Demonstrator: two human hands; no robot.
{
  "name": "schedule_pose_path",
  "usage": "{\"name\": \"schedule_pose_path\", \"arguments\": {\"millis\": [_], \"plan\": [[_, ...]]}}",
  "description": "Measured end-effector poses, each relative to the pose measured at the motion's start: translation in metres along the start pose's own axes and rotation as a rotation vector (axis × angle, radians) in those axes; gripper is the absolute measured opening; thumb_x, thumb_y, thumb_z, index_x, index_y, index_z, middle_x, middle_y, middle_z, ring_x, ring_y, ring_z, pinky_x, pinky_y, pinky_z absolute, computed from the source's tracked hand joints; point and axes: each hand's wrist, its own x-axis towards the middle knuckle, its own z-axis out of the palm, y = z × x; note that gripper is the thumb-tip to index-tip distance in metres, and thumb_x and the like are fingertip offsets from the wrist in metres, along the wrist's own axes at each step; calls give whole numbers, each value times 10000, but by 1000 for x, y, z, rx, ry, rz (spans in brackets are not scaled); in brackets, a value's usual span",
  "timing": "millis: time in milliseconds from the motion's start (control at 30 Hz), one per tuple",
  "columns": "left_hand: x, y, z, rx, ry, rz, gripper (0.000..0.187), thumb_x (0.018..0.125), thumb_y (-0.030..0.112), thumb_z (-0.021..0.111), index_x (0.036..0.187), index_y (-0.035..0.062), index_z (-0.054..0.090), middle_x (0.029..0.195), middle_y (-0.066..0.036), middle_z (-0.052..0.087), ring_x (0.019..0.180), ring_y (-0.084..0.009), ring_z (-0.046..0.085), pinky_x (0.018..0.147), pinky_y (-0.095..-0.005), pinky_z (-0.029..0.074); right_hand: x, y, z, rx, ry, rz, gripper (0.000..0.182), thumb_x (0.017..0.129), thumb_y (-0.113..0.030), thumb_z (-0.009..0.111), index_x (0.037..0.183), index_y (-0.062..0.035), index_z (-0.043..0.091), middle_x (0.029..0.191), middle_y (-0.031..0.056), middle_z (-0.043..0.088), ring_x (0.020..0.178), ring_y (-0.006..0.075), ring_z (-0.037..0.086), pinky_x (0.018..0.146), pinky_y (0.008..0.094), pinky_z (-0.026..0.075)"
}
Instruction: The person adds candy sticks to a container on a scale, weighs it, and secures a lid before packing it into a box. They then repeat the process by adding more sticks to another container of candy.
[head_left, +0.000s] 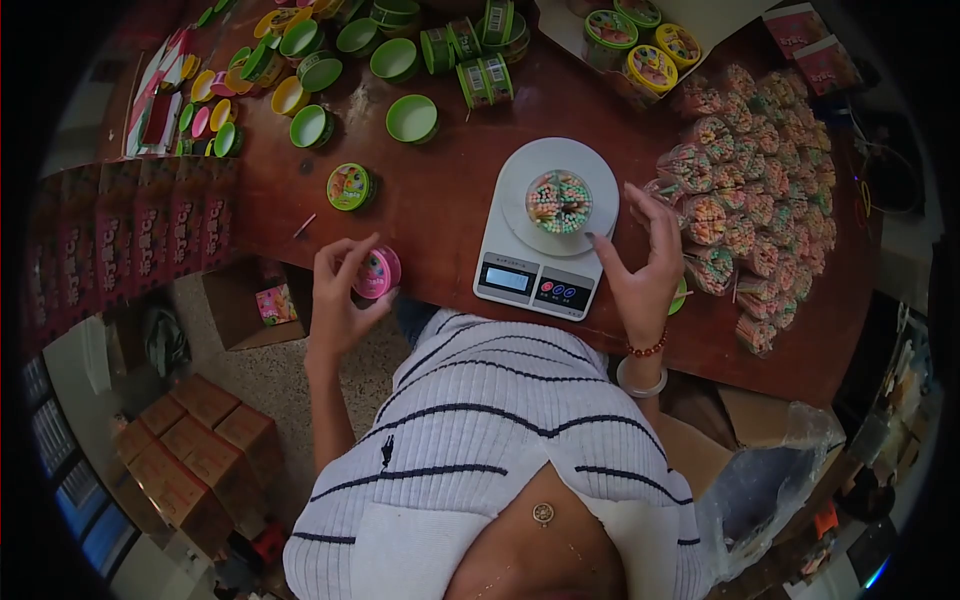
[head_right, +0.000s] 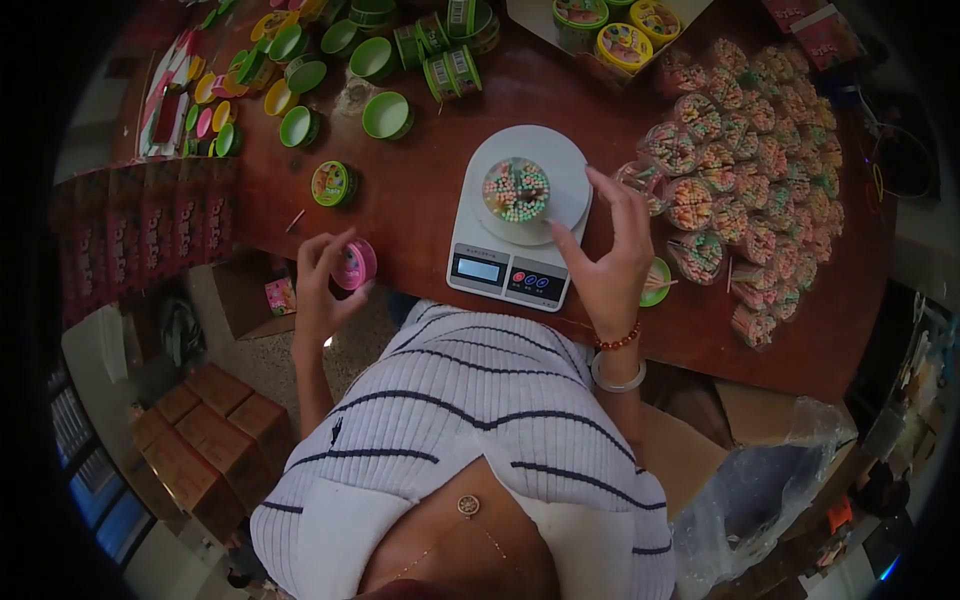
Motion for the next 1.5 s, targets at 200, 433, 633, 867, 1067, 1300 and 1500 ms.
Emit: {"name": "schedule_pose_path", "arguments": {"millis": [200, 433, 633, 867, 1067, 1300, 1500], "plan": [[60, 46, 22, -319, 226, 244, 751, 795, 353, 814, 1452, 60, 597, 1260, -154, 562, 1154, -304, 585, 1008, -398, 489, 7, 2, 34, -37, -198, -90, 846, 708, -111, 927, 1435, -63, 497, 1516, 175, 544, 1456, 366, 480, 1152, 467, 441], [120, 118, 49, -410, 34, 569, 642, 819, 393, 767, 1354, 63, 635, 1174, -159, 550, 1065, -305, 577, 926, -395, 502, 12, -12, 42, 140, -143, -221, 691, 680, -91, 909, 1296, -44, 599, 1306, 179, 582, 1294, 389, 568, 1079, 465, 493], [127, 129, 59, -774, -98, 448, 625, 966, 570, 559, 1202, -5, 616, 1098, -133, 561, 1016, -254, 575, 863, -357, 486, 7, -31, 28, 588, -66, -78, 737, 623, -40, 924, 1261, -39, 555, 1273, 153, 565, 1141, 292, 614, 1000, 382, 520], [129, 146, 54, -708, -91, 371, 394, 948, 362, 628, 1133, 14, 606, 1012, -133, 615, 861, -273, 634, 797, -356, 513, 13, -41, 31, 229, 2, -223, 463, 861, -182, 839, 1227, -63, 583, 1169, 129, 659, 1034, 285, 703, 883, 398, 596], [146, 147, 53, -540, 112, 736, 466, 848, 420, 702, 1090, 28, 633, 1023, -177, 611, 918, -363, 647, 793, -418, 537, 12, -32, 53, 990, -167, 244, 623, 1083, -554, 432, 1414, -28, 468, 1105, 105, 686, 951, 207, 711, 788, 310, 581], [151, 160, 44, -536, 98, 692, 471, 854, 409, 704, 1076, 3, 617, 1025, -173, 594, 954, -352, 625, 862, -423, 509, 26, -28, 36, 1175, -276, 456, 770, 1068, -678, 359, 1519, -54, 386, 1346, 159, 597, 1154, 258, 675, 814, 328, 618], [148, 168, 46, -459, 83, 646, 391, 816, 262, 728, 1094, 8, 623, 1031, -170, 595, 956, -338, 625, 858, -398, 512, 32, -31, 34, 784, -197, 323, 597, 1120, -538, 377, 1377, -8, 479, 1226, 129, 639, 1017, 200, 684, 860, 293, 560]]}}
